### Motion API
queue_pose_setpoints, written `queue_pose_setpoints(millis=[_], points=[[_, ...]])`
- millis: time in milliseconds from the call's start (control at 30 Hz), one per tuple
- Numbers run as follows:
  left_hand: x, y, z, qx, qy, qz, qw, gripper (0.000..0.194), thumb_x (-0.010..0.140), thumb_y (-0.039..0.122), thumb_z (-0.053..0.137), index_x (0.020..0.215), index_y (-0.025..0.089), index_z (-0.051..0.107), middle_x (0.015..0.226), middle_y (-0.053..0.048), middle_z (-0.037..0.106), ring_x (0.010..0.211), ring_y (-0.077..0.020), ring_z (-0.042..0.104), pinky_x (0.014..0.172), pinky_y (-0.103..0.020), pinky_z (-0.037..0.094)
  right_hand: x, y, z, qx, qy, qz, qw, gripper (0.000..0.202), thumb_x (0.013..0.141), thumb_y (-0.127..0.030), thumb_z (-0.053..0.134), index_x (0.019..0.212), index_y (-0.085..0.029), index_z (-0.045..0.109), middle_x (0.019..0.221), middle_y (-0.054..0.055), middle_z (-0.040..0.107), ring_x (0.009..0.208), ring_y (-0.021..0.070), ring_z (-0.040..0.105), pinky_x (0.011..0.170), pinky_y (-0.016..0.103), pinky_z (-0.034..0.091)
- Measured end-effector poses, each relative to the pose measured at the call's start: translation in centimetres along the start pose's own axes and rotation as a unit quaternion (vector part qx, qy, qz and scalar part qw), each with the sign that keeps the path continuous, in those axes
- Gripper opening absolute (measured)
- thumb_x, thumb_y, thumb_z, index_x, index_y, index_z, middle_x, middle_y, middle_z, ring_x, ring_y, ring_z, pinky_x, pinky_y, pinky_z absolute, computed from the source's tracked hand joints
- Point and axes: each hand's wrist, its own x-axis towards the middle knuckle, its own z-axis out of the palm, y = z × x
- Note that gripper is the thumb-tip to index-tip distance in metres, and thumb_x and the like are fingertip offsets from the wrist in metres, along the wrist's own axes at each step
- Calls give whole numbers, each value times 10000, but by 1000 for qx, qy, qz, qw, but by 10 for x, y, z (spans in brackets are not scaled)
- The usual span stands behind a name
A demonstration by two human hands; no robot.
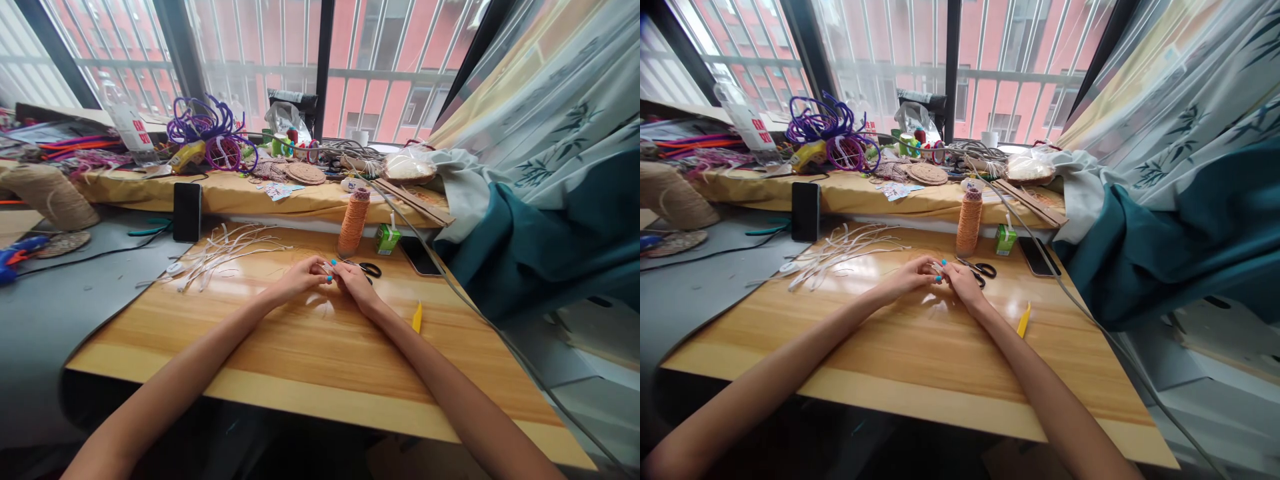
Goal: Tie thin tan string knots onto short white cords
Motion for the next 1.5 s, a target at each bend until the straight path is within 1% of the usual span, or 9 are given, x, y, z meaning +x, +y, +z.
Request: queue_pose_setpoints(millis=[167, 300, 567, 667, 767, 1000, 1200, 1333, 1500], points=[[1, 1, -5, 84, 10, 28, 996, 232, 672, 204, 556, 895, 147, 526, 706, -3, 592, 678, -101, 551, 656, -226, 408, 0, -1, -2, -18, -1, 1, 1000, 345, 708, -469, 419, 532, -173, 422, 469, -47, 345, 416, 67, 260, 415, 227, 170], [3, -1, -13, 269, 17, 66, 961, 109, 717, 212, 500, 762, 139, 568, 708, -14, 605, 661, -111, 533, 641, -230, 398, 0, -1, -3, -50, -37, -3, 998, 344, 736, -445, 386, 519, -178, 393, 450, -54, 316, 406, 69, 249, 423, 229, 174], [-6, 11, -14, 635, 13, 252, 730, 220, 817, 195, 366, 735, 134, 561, 743, -79, 551, 742, -167, 472, 665, -276, 360, -4, 1, 2, -342, -24, -151, 927, 317, 786, -251, 341, 478, -180, 340, 519, -4, 426, 521, 102, 365, 533, 252, 240], [-12, 18, -4, 675, 38, 267, 687, 226, 820, 191, 348, 722, 136, 544, 739, -78, 537, 741, -176, 463, 678, -300, 350, -5, 2, 4, -368, 3, -160, 916, 305, 794, -222, 319, 491, -189, 315, 528, 2, 422, 534, 111, 373, 543, 255, 247], [-14, 16, 7, 648, 71, 246, 718, 223, 814, 211, 361, 709, 135, 543, 721, -74, 539, 731, -174, 469, 668, -291, 358, -5, 3, 5, -358, 26, -151, 921, 296, 806, -223, 295, 516, -191, 345, 557, 15, 454, 560, 122, 403, 566, 256, 265], [-14, 9, 23, 426, 146, 148, 880, 144, 769, 208, 443, 743, 158, 576, 738, -22, 541, 658, -111, 485, 627, -222, 375, -1, 6, 1, -224, 96, -78, 967, 322, 805, -327, 313, 545, -175, 427, 561, 2, 481, 543, 113, 406, 529, 236, 272], [-11, 5, 23, 330, 126, 48, 934, 161, 737, 231, 471, 671, 144, 590, 646, 9, 548, 592, -97, 482, 560, -197, 352, 4, 12, -4, -121, 61, -25, 990, 326, 782, -384, 320, 542, -181, 409, 405, -63, 314, 396, 85, 291, 441, 221, 223], [-5, -3, 11, 397, 86, 39, 913, 184, 761, 226, 436, 708, 154, 597, 651, 4, 591, 609, -115, 510, 550, -206, 339, 2, 5, -5, -155, 18, -46, 987, 333, 777, -346, 351, 498, -172, 401, 422, -52, 334, 426, 80, 308, 470, 218, 232], [-6, 4, 0, 626, 105, 168, 754, 177, 802, 172, 399, 763, 141, 569, 766, -46, 602, 735, -161, 521, 695, -280, 335, -2, -2, -1, -327, -18, -125, 936, 326, 799, -245, 340, 484, -167, 367, 495, -21, 413, 505, 90, 372, 523, 226, 248]])
